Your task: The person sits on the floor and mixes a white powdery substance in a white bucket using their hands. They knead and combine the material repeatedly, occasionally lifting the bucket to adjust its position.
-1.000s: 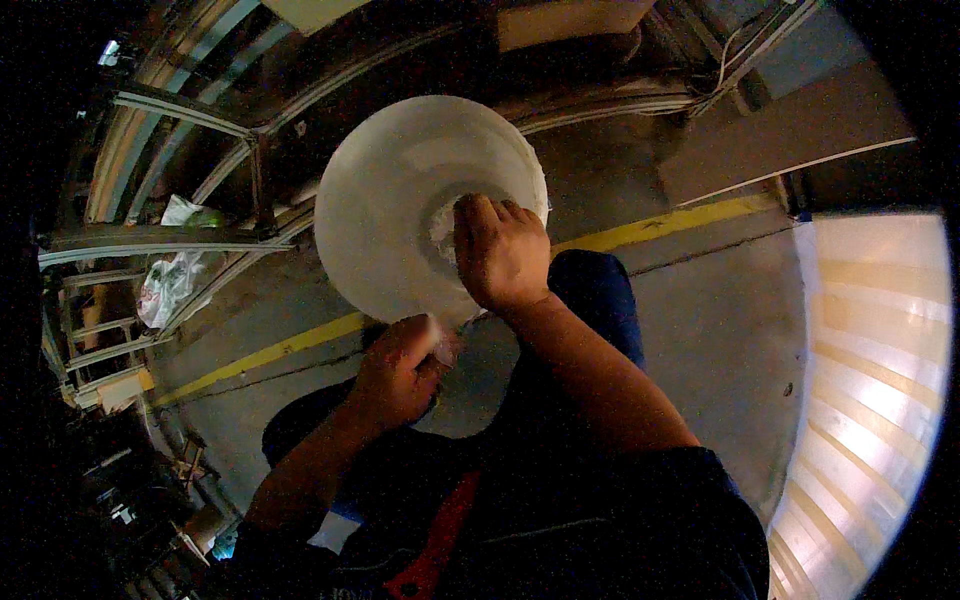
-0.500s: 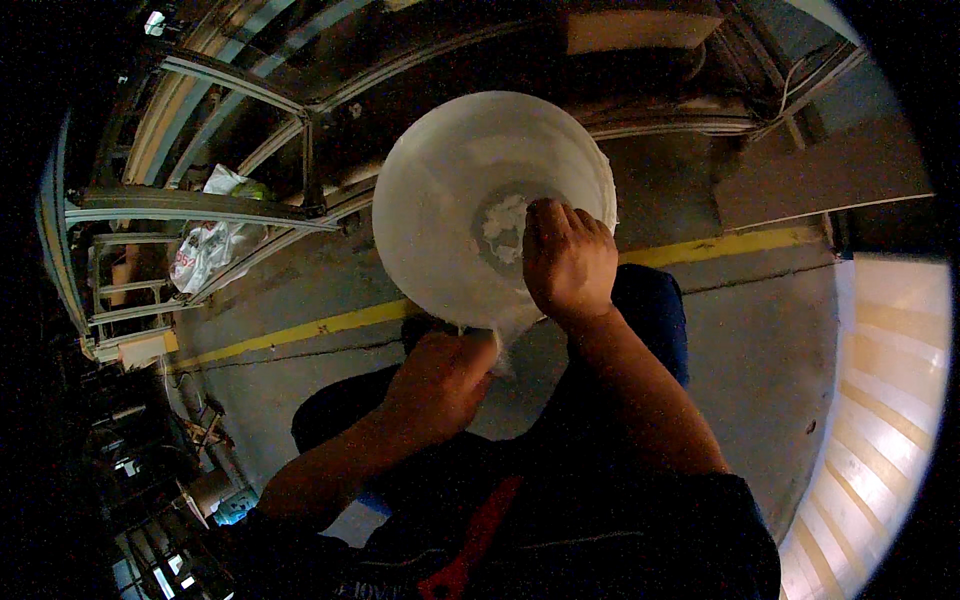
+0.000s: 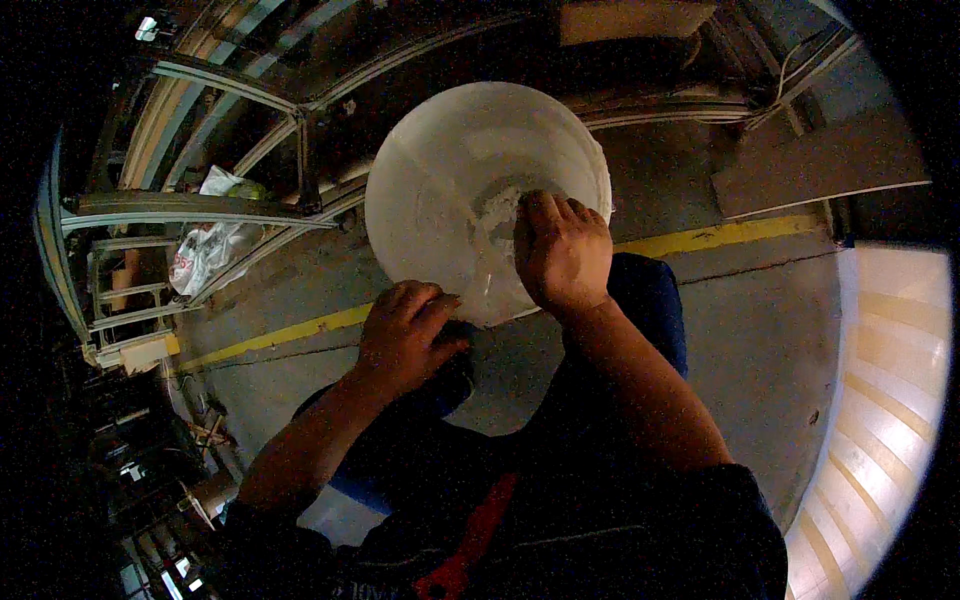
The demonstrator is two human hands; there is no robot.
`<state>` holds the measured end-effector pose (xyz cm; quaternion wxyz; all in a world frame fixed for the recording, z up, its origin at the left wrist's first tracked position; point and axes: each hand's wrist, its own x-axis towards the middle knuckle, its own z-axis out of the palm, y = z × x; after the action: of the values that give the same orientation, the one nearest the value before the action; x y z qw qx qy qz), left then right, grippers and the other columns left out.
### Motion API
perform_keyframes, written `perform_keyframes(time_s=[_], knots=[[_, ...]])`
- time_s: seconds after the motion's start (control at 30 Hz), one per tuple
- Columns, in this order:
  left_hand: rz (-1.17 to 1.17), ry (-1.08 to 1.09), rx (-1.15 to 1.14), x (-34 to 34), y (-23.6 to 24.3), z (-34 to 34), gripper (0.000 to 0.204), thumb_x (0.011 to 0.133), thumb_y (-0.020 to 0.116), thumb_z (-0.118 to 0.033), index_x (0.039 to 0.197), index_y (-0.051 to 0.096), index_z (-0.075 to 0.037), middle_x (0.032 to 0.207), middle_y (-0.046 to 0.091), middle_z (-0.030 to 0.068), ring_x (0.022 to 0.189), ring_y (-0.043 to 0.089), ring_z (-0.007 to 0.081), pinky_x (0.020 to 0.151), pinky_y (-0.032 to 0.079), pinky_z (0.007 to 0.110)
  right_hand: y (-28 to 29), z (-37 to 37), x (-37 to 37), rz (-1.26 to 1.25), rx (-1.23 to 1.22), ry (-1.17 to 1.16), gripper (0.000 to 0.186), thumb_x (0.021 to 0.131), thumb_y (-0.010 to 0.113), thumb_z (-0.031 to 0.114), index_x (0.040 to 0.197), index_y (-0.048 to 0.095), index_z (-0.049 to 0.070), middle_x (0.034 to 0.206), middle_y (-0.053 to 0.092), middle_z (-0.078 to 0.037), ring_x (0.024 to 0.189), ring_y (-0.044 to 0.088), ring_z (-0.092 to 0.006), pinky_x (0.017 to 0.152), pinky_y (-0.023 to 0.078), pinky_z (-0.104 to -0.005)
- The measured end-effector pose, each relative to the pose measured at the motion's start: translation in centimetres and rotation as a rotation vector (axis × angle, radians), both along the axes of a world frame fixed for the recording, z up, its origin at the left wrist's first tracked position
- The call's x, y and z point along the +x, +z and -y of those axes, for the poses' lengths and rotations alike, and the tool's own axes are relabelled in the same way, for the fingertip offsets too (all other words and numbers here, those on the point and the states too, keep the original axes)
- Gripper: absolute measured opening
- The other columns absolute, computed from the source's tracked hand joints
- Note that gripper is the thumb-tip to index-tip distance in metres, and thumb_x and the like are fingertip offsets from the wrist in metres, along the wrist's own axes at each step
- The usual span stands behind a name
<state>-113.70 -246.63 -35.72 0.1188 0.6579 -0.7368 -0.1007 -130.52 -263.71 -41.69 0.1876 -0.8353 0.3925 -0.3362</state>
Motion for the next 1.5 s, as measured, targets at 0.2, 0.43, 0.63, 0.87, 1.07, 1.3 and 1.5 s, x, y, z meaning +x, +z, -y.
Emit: perform_keyframes(time_s=[0.2,0.43,0.63,0.87,1.07,1.3,1.5], knots=[[0.071,-0.112,-0.216,0.2,-3.4,0.2,0.032,0.072,0.078,-0.021,0.101,0.072,-0.01,0.094,0.062,0.0022,0.093,0.061,0.0213,0.072,0.051,0.04,0.0,0.0,-0.2,0.024,0.013,-0.01,0.009,0.091,0.064,0.016,0.096,0.063,0.009,0.084,0.067,-0.012,0.082,0.066,-0.0358,0.073,0.05,-0.0464],[0.144,-0.202,-0.207,0.5,-2.0,-0.2,0.025,0.074,0.073,-0.015,0.098,0.075,-0.008,0.095,0.067,0.0028,0.089,0.064,0.0211,0.072,0.058,0.035,-0.2,0.1,0.0,0.005,0.015,0.007,0.008,0.091,0.064,0.015,0.093,0.061,0.008,0.084,0.067,-0.013,0.08,0.066,-0.0362,0.073,0.05,-0.0473],[0.164,-0.348,-0.269,1.2,-0.7,-0.3,0.023,0.073,0.071,-0.015,0.095,0.074,-0.006,0.096,0.066,0.0043,0.096,0.063,0.0228,0.08,0.059,0.037,0.1,0.0,0.0,0.012,0.017,-0.011,0.007,0.091,0.063,0.015,0.091,0.06,0.008,0.082,0.066,-0.013,0.08,0.065,-0.0367,0.073,0.05,-0.0472],[0.109,-0.315,-0.034,3.2,0.9,-0.9,0.014,0.076,0.07,-0.015,0.088,0.07,-0.008,0.108,0.066,0.0046,0.103,0.062,0.0246,0.085,0.057,0.04,0.0,-0.1,-0.1,-0.015,0.007,-0.011,0.007,0.091,0.063,0.016,0.092,0.061,0.009,0.083,0.066,-0.012,0.081,0.066,-0.0351,0.074,0.05,-0.0466],[-0.166,-0.12,0.389,3.6,2.9,-2.3,0.007,0.086,0.07,-0.016,0.087,0.067,-0.01,0.101,0.067,0.0076,0.093,0.067,0.0301,0.078,0.056,0.045,-0.3,0.1,-0.1,-0.015,0.029,0.014,0.009,0.091,0.064,0.017,0.094,0.062,0.009,0.084,0.067,-0.012,0.083,0.066,-0.0351,0.075,0.05,-0.047],[-0.25,0.13,0.502,4.9,3.5,-4.3,0.021,0.091,0.074,-0.029,0.087,0.068,-0.009,0.081,0.07,0.0112,0.078,0.07,0.0308,0.068,0.055,0.042,-0.5,-0.1,-0.1,-0.033,0.028,0.001,0.009,0.09,0.064,0.016,0.095,0.062,0.009,0.085,0.068,-0.012,0.082,0.067,-0.036,0.074,0.051,-0.0482],[-0.437,0.561,0.413,3.4,-0.9,-3.6,0.029,0.091,0.077,-0.034,0.089,0.072,-0.006,0.079,0.072,0.0115,0.072,0.07,0.0214,0.066,0.054,0.035,-0.2,0.1,0.0,-0.04,-0.017,0.012,0.008,0.09,0.064,0.015,0.095,0.063,0.009,0.081,0.068,-0.013,0.078,0.067,-0.036,0.071,0.051,-0.0479]])
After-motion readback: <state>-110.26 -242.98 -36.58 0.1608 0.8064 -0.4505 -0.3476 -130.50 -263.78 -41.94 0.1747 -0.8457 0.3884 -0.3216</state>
